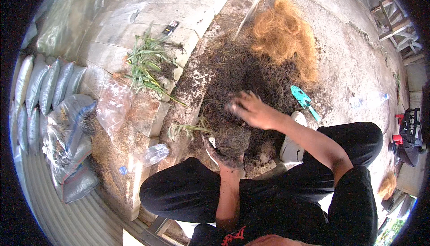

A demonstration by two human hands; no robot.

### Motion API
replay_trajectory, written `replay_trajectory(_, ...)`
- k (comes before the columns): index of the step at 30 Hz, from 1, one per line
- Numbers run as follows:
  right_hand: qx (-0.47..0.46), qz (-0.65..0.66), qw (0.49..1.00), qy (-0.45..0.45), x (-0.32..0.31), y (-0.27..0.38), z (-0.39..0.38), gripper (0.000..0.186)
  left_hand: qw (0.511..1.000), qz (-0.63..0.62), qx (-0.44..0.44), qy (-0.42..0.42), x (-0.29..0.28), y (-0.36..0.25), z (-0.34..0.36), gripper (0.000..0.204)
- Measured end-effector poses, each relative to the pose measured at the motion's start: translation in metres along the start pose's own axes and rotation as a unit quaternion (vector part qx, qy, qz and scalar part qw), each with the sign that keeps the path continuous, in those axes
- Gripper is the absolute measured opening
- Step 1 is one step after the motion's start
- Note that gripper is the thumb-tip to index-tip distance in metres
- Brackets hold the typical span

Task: The person sits on the ground and wraps a small plant with exposed roots in a mixture of dark soil and fibrous material. They use their hands to pack the soil around the root ball and then layer the fibrous material over it to create a compact bundle.

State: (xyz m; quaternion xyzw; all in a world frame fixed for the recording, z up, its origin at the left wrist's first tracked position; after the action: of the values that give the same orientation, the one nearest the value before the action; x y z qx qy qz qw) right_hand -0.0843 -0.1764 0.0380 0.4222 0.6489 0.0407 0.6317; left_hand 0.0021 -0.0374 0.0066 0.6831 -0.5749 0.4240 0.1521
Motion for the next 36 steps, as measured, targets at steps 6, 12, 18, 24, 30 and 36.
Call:
replay_trajectory(6, 0.194, 0.222, 0.952, -0.080, 0.027, -0.118, 0.043, 0.058, 1.000, -0.008, 0.006, 0.018, -0.012, -0.011, 0.012, 0.065)
replay_trajectory(12, 0.287, 0.239, 0.920, 0.123, 0.094, -0.165, 0.058, 0.065, 0.998, -0.044, -0.039, 0.023, -0.013, -0.012, 0.012, 0.065)
replay_trajectory(18, 0.140, -0.190, 0.958, 0.165, 0.146, -0.175, 0.041, 0.059, 0.998, -0.043, -0.007, -0.052, 0.007, -0.009, 0.002, 0.060)
replay_trajectory(24, 0.180, -0.234, 0.949, 0.114, 0.159, -0.182, 0.036, 0.054, 0.995, -0.081, -0.053, 0.011, -0.017, -0.007, 0.019, 0.057)
replay_trajectory(30, 0.142, -0.270, 0.949, 0.079, 0.157, -0.184, 0.038, 0.038, 0.998, -0.057, -0.013, 0.011, -0.010, -0.005, 0.017, 0.052)
replay_trajectory(36, 0.115, -0.245, 0.948, 0.165, 0.139, -0.200, 0.032, 0.036, 1.000, -0.025, -0.011, 0.013, -0.011, -0.002, 0.019, 0.058)
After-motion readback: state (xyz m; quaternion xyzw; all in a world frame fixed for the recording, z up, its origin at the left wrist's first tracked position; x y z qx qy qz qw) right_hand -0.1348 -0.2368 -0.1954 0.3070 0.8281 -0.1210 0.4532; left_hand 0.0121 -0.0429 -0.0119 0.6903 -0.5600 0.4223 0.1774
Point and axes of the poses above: each hand's wrist, its own z-axis towards the middle knuckle, its own x-axis out of the palm, y = z × x, the point moved 3 cm from there along z, towards the middle knuckle, and after that the axes turned 10 degrees about -z, right-handed, at the moved point
